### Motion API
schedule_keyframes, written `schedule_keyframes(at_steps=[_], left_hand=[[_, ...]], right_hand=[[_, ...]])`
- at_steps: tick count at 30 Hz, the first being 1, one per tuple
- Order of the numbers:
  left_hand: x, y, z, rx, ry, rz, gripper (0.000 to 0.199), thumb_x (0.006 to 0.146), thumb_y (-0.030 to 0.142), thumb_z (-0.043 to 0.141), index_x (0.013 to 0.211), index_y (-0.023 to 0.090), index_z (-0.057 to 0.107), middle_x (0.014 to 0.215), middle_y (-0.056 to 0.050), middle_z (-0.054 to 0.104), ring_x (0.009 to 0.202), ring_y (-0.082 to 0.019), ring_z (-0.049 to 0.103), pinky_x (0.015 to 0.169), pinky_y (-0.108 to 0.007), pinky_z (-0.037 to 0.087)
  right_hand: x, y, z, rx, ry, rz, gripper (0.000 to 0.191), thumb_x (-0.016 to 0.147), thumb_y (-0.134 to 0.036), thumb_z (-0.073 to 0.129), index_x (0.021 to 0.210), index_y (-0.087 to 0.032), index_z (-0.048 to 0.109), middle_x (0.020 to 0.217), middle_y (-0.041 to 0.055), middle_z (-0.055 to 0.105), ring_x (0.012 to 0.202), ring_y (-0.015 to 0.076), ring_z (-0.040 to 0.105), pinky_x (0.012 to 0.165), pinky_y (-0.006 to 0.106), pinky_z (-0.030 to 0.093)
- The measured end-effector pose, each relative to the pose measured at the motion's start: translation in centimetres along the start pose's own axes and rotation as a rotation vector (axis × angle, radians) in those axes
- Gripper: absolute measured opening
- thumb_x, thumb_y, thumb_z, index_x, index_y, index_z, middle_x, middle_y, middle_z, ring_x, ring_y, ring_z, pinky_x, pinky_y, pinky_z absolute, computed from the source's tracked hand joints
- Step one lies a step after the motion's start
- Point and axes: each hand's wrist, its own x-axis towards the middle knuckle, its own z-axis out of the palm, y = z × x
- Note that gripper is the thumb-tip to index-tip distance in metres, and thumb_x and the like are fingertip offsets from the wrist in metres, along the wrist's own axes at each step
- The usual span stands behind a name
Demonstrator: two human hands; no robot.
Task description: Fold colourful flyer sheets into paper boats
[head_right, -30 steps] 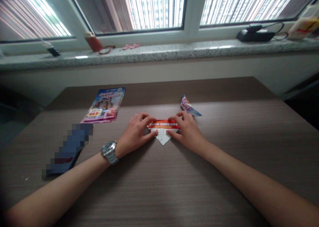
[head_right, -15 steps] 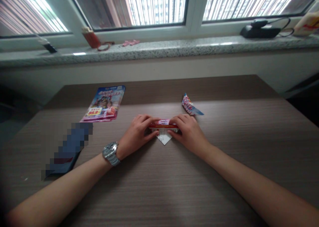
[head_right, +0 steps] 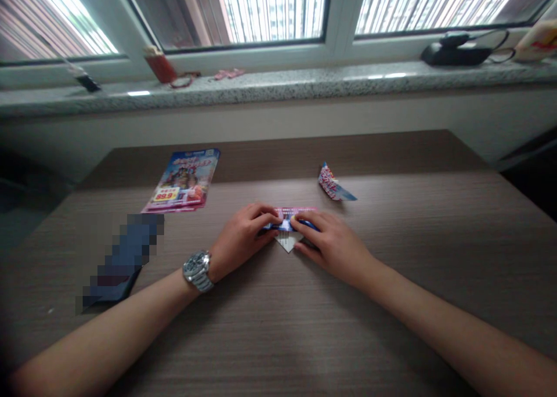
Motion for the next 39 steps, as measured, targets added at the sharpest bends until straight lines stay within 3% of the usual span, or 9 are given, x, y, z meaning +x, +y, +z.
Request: schedule_keyframes(at_steps=[8,12,24,32,39], left_hand=[[-0.5,0.4,-0.7,0.028,-0.072,0.168,0.030,0.100,0.030,0.056,0.128,0.020,0.062,0.133,-0.010,0.062,0.124,-0.025,0.058,0.106,-0.043,0.051],[-0.5,0.7,-1.3,0.071,-0.109,0.225,0.029,0.102,0.029,0.051,0.125,0.019,0.066,0.131,-0.012,0.063,0.125,-0.026,0.057,0.106,-0.045,0.052],[-0.7,1.0,-0.8,0.086,-0.079,0.242,0.026,0.101,0.026,0.053,0.123,0.016,0.064,0.130,-0.014,0.063,0.126,-0.024,0.058,0.108,-0.045,0.052],[-0.9,1.1,-0.7,0.069,-0.061,0.250,0.023,0.101,0.024,0.053,0.121,0.017,0.063,0.127,-0.013,0.062,0.125,-0.024,0.058,0.108,-0.045,0.052],[-1.1,1.1,-0.5,0.074,-0.047,0.253,0.024,0.102,0.024,0.052,0.122,0.015,0.062,0.126,-0.013,0.064,0.126,-0.025,0.057,0.112,-0.047,0.049]], right_hand=[[-0.1,-0.3,-0.2,-0.065,-0.019,-0.027,0.038,0.100,-0.032,0.055,0.133,-0.016,0.064,0.137,0.0166,0.063,0.126,0.0309,0.059,0.106,0.048,0.051],[-0.2,-0.5,-0.3,-0.090,-0.020,-0.038,0.036,0.100,-0.031,0.054,0.129,-0.015,0.067,0.135,0.0180,0.064,0.124,0.0316,0.061,0.104,0.048,0.053],[-1.3,-0.4,-0.3,-0.042,-0.118,-0.018,0.050,0.100,-0.036,0.053,0.146,-0.017,0.052,0.152,0.0172,0.050,0.140,0.0325,0.047,0.114,0.052,0.043],[-0.8,-0.8,-0.5,-0.013,-0.117,0.052,0.052,0.101,-0.038,0.050,0.148,-0.017,0.048,0.149,0.0158,0.053,0.137,0.0304,0.050,0.112,0.050,0.045],[-0.2,-1.8,0.0,-0.061,-0.126,0.120,0.054,0.101,-0.043,0.048,0.148,-0.017,0.050,0.147,0.0182,0.053,0.136,0.0334,0.048,0.112,0.054,0.043]])
